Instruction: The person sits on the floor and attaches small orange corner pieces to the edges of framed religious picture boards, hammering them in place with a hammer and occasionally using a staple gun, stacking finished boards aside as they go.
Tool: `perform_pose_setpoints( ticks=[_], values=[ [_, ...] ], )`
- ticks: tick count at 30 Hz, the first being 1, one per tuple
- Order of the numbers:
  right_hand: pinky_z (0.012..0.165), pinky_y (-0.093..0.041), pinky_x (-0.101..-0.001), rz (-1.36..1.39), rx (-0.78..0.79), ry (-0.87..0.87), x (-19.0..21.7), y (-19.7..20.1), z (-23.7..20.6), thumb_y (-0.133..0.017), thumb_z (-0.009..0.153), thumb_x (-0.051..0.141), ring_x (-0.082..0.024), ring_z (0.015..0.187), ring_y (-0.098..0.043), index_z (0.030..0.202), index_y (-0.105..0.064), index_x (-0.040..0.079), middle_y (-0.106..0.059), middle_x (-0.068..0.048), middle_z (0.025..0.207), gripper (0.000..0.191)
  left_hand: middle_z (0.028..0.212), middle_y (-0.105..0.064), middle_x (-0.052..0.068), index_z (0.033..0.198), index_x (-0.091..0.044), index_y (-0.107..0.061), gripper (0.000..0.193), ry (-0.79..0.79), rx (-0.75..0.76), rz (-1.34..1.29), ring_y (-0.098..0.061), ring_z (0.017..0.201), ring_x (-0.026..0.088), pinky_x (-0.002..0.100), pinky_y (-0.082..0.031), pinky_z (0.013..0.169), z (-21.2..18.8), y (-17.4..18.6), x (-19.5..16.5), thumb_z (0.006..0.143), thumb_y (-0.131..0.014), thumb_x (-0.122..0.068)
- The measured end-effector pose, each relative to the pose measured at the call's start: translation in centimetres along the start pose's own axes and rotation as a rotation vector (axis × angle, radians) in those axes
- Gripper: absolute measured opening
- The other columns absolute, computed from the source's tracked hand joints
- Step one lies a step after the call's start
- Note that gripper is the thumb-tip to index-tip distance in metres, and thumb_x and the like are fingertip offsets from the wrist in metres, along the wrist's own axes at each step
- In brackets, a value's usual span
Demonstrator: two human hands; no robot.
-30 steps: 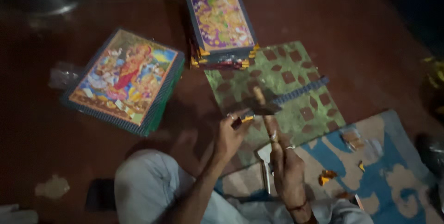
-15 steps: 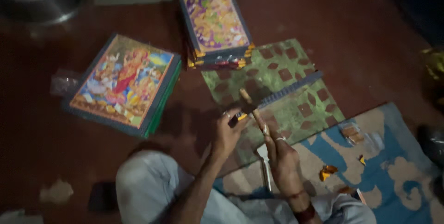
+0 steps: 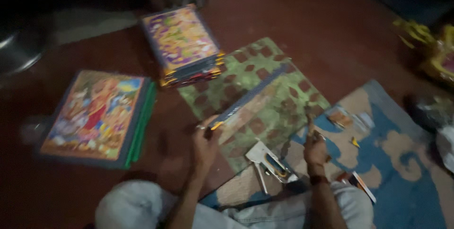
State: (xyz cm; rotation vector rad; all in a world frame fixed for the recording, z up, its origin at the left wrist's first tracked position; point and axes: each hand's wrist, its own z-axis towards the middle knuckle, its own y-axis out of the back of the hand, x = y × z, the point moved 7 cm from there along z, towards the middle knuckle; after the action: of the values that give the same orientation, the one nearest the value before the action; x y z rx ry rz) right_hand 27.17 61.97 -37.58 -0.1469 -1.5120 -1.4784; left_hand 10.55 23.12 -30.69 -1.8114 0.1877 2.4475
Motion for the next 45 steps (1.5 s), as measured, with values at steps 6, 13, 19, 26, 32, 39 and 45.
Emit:
perform_pose_setpoints(
  ticks=[6,13,19,26,32,39,45],
  values=[
    [0.082,-0.053,-0.0563,-0.310,0.096,0.030,-2.7,-3.3,0.9,-0.059,0.091,0.019,-0.048,0.097,-0.067,0.103,-0.068,0.006,-0.071,-0.025,0.098,0.020,0.117,-0.075,0.013,0.122,-0.003,-0.073,0.031,-0.155,0.024,0.261,-0.069,0.112,0.023,0.038,-0.052,0.099,0.4,0.5,-0.7,0.097,-0.071,-0.022],
    [0.083,-0.054,-0.0533,-0.249,0.506,0.040,-3.4,-2.8,4.0,-0.063,0.092,0.029,-0.043,0.095,-0.069,0.096,-0.075,0.008,-0.072,-0.025,0.098,0.024,0.115,-0.074,0.010,0.124,-0.003,-0.071,0.032,-0.017,0.191,0.358,-0.069,0.106,0.017,0.032,-0.053,0.092,1.2,2.8,-3.8,0.095,-0.073,-0.015],
    [0.084,-0.056,-0.0465,-0.440,0.801,0.414,-8.1,3.0,7.9,-0.066,0.090,0.027,-0.037,0.093,-0.071,0.100,-0.075,0.008,-0.076,-0.018,0.100,0.023,0.115,-0.075,0.009,0.124,-0.002,-0.070,0.034,0.218,0.328,0.331,-0.069,0.106,0.015,0.031,-0.054,0.092,1.4,2.7,-3.9,0.090,-0.072,-0.005],
    [0.091,-0.054,-0.0463,-0.404,0.193,0.209,-18.9,12.5,11.7,-0.071,0.088,0.016,-0.038,0.103,-0.069,0.113,-0.075,0.009,-0.074,-0.019,0.105,0.026,0.116,-0.075,0.011,0.125,-0.002,-0.070,0.035,0.126,0.321,0.427,-0.070,0.106,0.016,0.031,-0.055,0.092,2.2,0.3,-6.0,0.090,-0.073,-0.003],
    [0.095,-0.054,-0.0466,-0.493,0.166,0.357,-19.6,10.6,11.8,-0.066,0.090,0.021,-0.038,0.103,-0.068,0.111,-0.070,0.011,-0.073,-0.018,0.106,0.023,0.125,-0.071,0.010,0.119,-0.008,-0.072,0.036,-0.353,0.387,0.854,-0.067,0.116,0.029,0.041,-0.053,0.100,2.5,-3.7,-9.3,0.084,-0.079,-0.014],
    [0.088,-0.056,-0.0504,-0.442,0.099,0.053,-21.5,10.7,12.5,-0.063,0.100,0.029,-0.042,0.097,-0.068,0.102,-0.075,0.009,-0.072,-0.024,0.102,0.024,0.120,-0.071,0.010,0.126,-0.010,-0.068,0.049,-0.625,0.457,1.186,-0.063,0.121,0.027,0.055,-0.036,0.117,1.6,-9.6,-11.4,0.081,-0.076,-0.025],
    [0.080,-0.060,-0.0369,0.153,0.056,0.107,-19.0,13.0,11.1,-0.065,0.093,0.011,-0.022,0.089,-0.075,0.113,-0.075,0.004,-0.077,-0.014,0.097,0.023,0.114,-0.070,0.017,0.120,-0.002,-0.068,0.041,-0.736,0.460,0.954,-0.063,0.114,0.034,0.053,-0.040,0.110,0.3,-13.8,-12.2,0.084,-0.074,-0.021]
  ],
)
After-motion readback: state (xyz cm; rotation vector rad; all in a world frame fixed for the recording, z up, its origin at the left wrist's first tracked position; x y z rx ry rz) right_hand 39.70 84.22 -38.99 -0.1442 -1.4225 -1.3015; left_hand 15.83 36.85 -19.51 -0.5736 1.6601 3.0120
